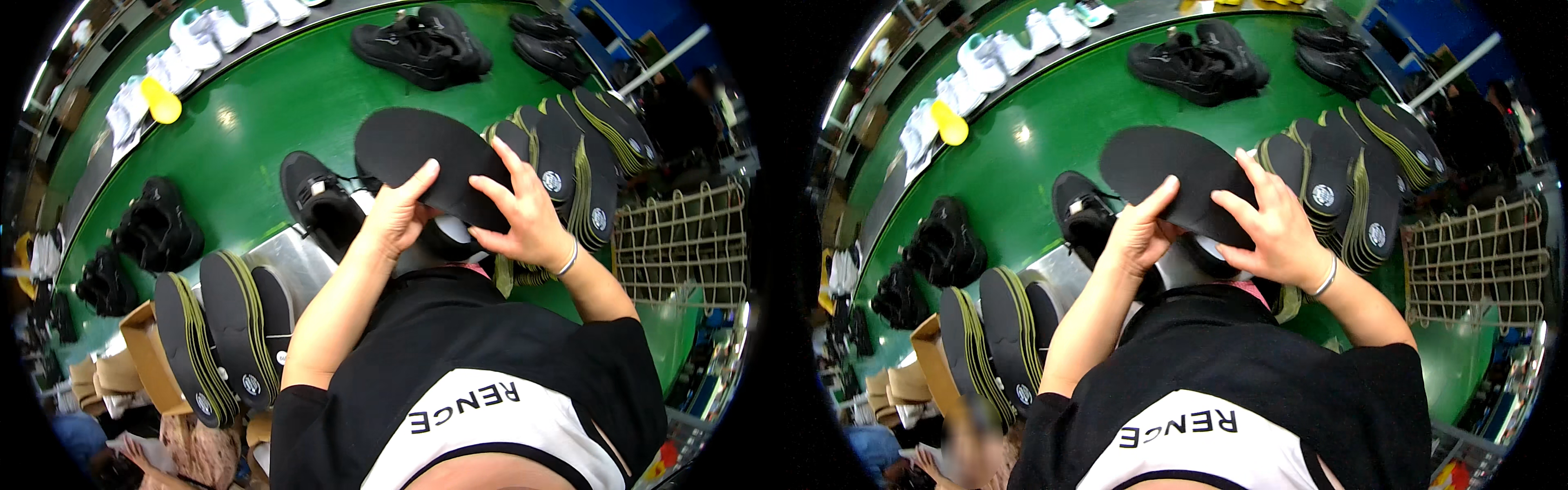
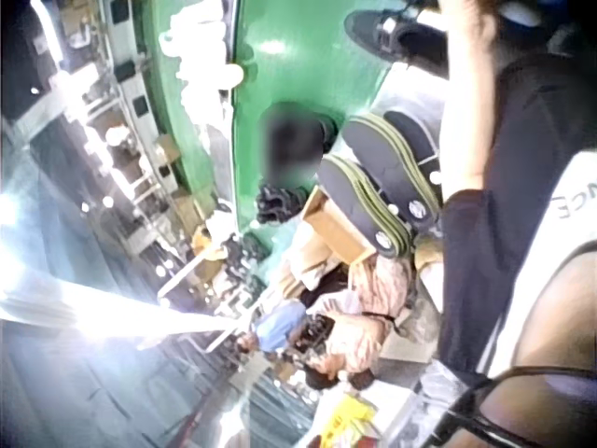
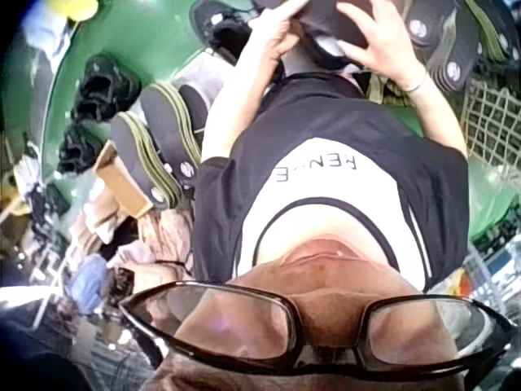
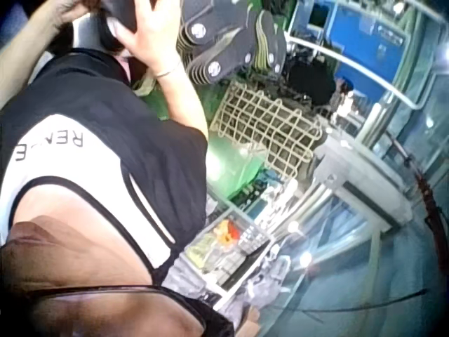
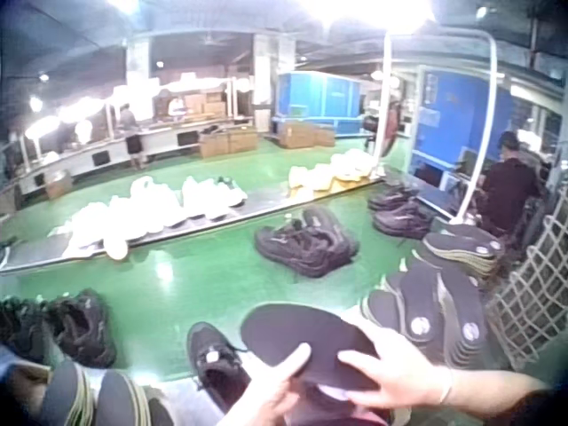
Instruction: The person picks up insoles and places them inside black shoes on a factory production line.
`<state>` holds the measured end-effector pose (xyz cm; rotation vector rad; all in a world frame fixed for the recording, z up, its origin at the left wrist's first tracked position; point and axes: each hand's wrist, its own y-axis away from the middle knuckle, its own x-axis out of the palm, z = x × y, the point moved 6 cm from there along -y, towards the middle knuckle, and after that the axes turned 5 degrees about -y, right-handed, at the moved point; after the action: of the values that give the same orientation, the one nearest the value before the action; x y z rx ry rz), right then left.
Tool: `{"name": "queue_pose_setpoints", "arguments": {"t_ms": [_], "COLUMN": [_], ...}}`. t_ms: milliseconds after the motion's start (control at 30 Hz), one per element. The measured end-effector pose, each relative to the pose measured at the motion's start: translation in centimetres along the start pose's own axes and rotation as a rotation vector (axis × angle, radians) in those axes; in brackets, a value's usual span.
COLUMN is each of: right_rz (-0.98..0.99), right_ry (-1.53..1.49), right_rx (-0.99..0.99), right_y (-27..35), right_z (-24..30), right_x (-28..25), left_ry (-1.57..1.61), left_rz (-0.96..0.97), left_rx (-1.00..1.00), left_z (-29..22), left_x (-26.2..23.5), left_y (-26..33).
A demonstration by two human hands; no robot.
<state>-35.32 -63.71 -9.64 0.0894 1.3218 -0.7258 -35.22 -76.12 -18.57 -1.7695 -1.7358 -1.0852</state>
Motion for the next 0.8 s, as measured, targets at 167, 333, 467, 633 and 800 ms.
{"name": "queue_pose_setpoints", "arguments": {"t_ms": [167, 333, 467, 633, 800], "right_rz": [0.006, 0.112, -0.158, 0.133, -0.044], "right_ry": [0.063, 0.255, 0.180, -0.210, -0.198], "right_rx": [-0.033, -0.050, 0.299, 0.251, 0.338], "right_y": [-1.4, -4.4, -3.8, -2.7, -2.8], "right_z": [1.1, -2.0, -7.1, -2.1, -2.7], "right_x": [0.3, 3.6, 0.4, 2.0, 0.6], "left_ry": [-0.072, -0.079, -0.120, -0.072, -0.120], "left_rz": [-0.040, 0.011, -0.103, -0.084, 0.083], "left_rx": [0.043, 0.107, 0.202, 0.229, 0.174], "left_z": [0.5, 1.3, 0.1, -0.7, -2.5], "left_x": [-1.2, 0.4, -0.8, -1.0, 0.9], "left_y": [0.3, 0.2, 0.2, -0.6, 0.3]}}
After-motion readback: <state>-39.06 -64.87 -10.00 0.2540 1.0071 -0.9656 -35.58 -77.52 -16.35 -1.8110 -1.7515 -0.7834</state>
